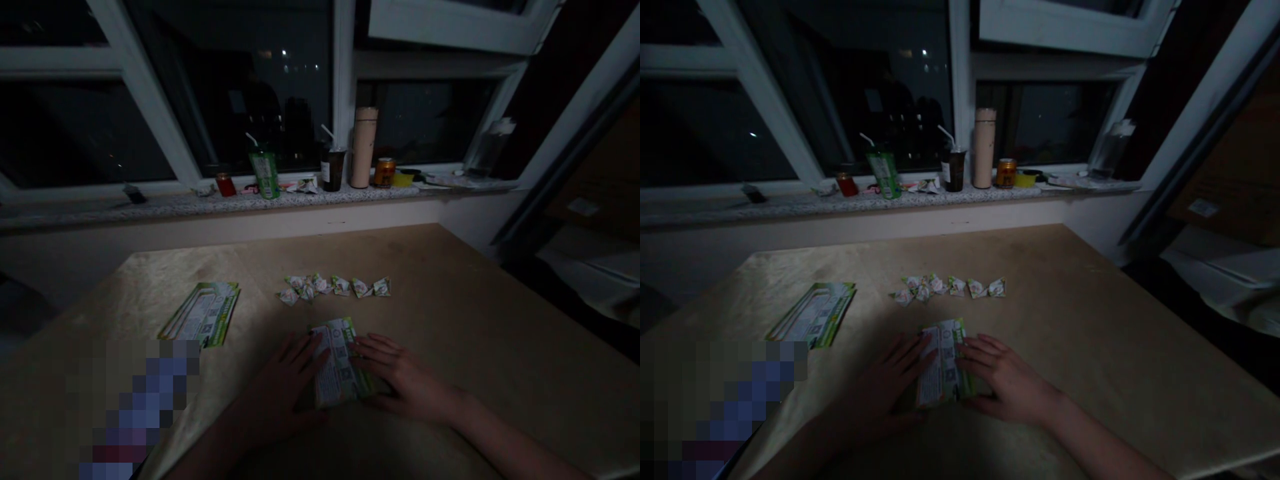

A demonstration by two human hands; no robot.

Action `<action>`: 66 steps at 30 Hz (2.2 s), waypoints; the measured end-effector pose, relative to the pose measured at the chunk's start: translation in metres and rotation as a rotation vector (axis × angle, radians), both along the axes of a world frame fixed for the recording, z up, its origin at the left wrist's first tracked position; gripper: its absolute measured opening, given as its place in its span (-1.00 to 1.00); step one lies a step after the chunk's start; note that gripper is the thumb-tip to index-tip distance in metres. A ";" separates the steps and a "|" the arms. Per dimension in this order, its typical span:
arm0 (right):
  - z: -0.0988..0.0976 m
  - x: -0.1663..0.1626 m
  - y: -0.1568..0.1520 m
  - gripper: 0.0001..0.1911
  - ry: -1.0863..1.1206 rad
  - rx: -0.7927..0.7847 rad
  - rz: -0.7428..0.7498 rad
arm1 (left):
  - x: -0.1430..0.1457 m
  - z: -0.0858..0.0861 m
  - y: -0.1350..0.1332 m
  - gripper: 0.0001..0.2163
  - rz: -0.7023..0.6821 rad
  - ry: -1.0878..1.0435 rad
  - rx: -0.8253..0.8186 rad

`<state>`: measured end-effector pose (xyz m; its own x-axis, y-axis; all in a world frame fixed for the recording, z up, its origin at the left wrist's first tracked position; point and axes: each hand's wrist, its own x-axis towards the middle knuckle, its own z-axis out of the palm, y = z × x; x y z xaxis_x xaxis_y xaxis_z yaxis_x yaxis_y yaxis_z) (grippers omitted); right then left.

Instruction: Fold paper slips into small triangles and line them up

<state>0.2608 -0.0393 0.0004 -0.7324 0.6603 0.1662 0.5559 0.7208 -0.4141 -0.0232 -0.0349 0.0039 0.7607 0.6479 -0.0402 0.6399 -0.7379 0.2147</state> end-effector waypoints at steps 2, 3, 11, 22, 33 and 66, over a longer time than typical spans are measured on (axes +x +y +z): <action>0.001 0.002 -0.002 -0.41 -0.024 -0.029 0.006 | 0.001 -0.002 0.000 -0.27 -0.006 0.006 0.010; 0.001 0.003 -0.002 -0.39 -0.034 -0.039 0.010 | 0.001 -0.003 0.000 -0.27 -0.010 0.009 0.016; -0.001 0.004 -0.002 -0.41 0.006 -0.058 -0.008 | -0.002 -0.012 0.000 -0.25 -0.012 0.021 0.043; 0.001 0.001 0.003 -0.14 -0.011 -0.088 0.077 | -0.001 -0.004 0.001 -0.28 -0.045 0.053 0.099; -0.003 0.001 0.001 -0.30 0.041 -0.045 0.040 | -0.003 -0.002 0.014 -0.54 -0.045 -0.001 0.128; -0.018 -0.048 0.030 -0.77 0.060 0.022 -0.597 | -0.001 -0.007 -0.010 -0.39 0.058 -0.135 -0.020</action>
